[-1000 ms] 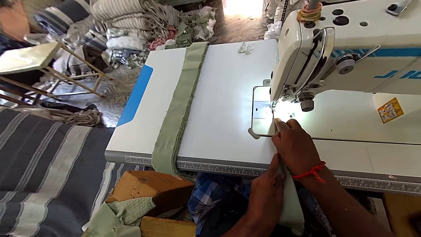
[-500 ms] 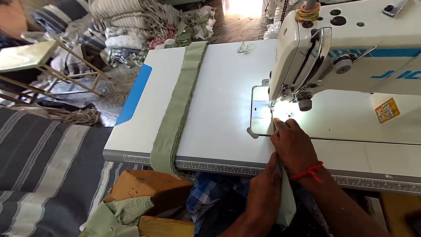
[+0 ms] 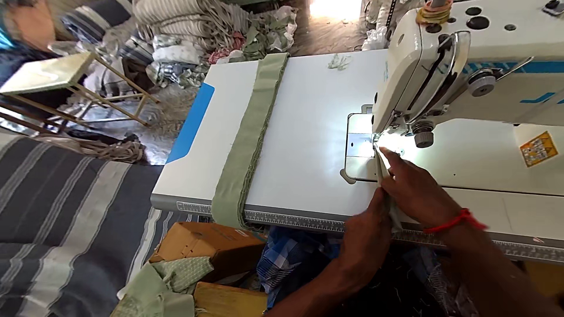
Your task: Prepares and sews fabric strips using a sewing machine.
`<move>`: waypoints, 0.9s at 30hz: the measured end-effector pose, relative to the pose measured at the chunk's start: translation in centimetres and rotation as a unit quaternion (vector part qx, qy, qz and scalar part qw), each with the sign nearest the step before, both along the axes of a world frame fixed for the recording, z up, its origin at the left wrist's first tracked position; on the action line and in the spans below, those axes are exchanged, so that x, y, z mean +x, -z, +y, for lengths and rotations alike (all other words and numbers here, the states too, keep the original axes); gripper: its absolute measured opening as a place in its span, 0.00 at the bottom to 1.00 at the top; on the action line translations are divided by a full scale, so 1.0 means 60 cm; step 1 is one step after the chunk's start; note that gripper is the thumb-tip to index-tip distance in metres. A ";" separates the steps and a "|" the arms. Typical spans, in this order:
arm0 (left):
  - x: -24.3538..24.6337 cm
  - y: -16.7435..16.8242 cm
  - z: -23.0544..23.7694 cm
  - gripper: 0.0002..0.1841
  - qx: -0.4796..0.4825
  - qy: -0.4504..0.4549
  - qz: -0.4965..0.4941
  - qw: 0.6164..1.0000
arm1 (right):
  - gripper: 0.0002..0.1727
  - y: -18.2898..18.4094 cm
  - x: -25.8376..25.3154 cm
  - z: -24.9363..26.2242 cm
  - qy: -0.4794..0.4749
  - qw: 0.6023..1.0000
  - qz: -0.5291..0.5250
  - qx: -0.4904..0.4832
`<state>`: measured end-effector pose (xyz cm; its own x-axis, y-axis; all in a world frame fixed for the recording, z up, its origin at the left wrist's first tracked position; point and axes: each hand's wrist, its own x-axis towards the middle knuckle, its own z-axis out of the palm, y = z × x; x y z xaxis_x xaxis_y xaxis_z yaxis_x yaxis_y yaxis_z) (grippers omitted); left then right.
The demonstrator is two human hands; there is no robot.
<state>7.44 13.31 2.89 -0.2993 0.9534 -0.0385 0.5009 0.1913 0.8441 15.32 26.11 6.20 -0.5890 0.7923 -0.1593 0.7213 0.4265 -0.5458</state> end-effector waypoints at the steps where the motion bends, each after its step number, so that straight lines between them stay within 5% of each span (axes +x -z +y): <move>1: -0.010 -0.001 0.007 0.30 0.012 0.010 0.018 1.000 | 0.38 -0.009 0.017 0.007 -0.035 0.998 -0.001 -0.044; 4: -0.044 -0.008 0.007 0.23 0.055 0.033 -0.002 0.998 | 0.36 -0.019 0.079 0.005 -0.101 0.980 0.047 -0.164; 7: -0.067 -0.010 -0.009 0.16 0.039 0.054 -0.213 0.975 | 0.25 0.001 0.128 -0.021 -0.048 0.956 0.172 -0.233; 10: -0.070 -0.006 -0.022 0.15 0.052 0.044 -0.305 0.950 | 0.14 0.020 0.144 -0.052 0.018 0.928 0.271 -0.253; 17: -0.058 -0.011 -0.027 0.09 0.023 -0.034 -0.328 0.944 | 0.06 0.047 0.105 -0.084 0.099 0.937 0.303 -0.145; 20: -0.054 -0.014 -0.012 0.03 0.028 -0.092 -0.482 0.871 | 0.18 0.067 0.099 -0.077 -0.008 0.955 0.296 -0.008; 22: -0.053 -0.015 -0.001 0.10 0.047 -0.089 -0.586 0.804 | 0.21 0.069 0.097 -0.070 -0.064 0.951 0.301 0.038; 24: -0.052 -0.018 0.007 0.18 0.045 -0.077 -0.616 0.782 | 0.21 0.062 0.101 -0.061 -0.084 0.946 0.312 0.041; 27: -0.059 -0.030 0.010 0.27 -0.002 -0.043 -0.532 0.846 | 0.18 0.057 0.111 -0.049 -0.091 0.949 0.302 0.022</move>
<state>3.88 13.93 4.71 -0.1608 0.9291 -0.3331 -0.5573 0.1931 0.8076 21.95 23.16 2.81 -0.6901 0.6667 0.2815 0.1947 0.5457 -0.8150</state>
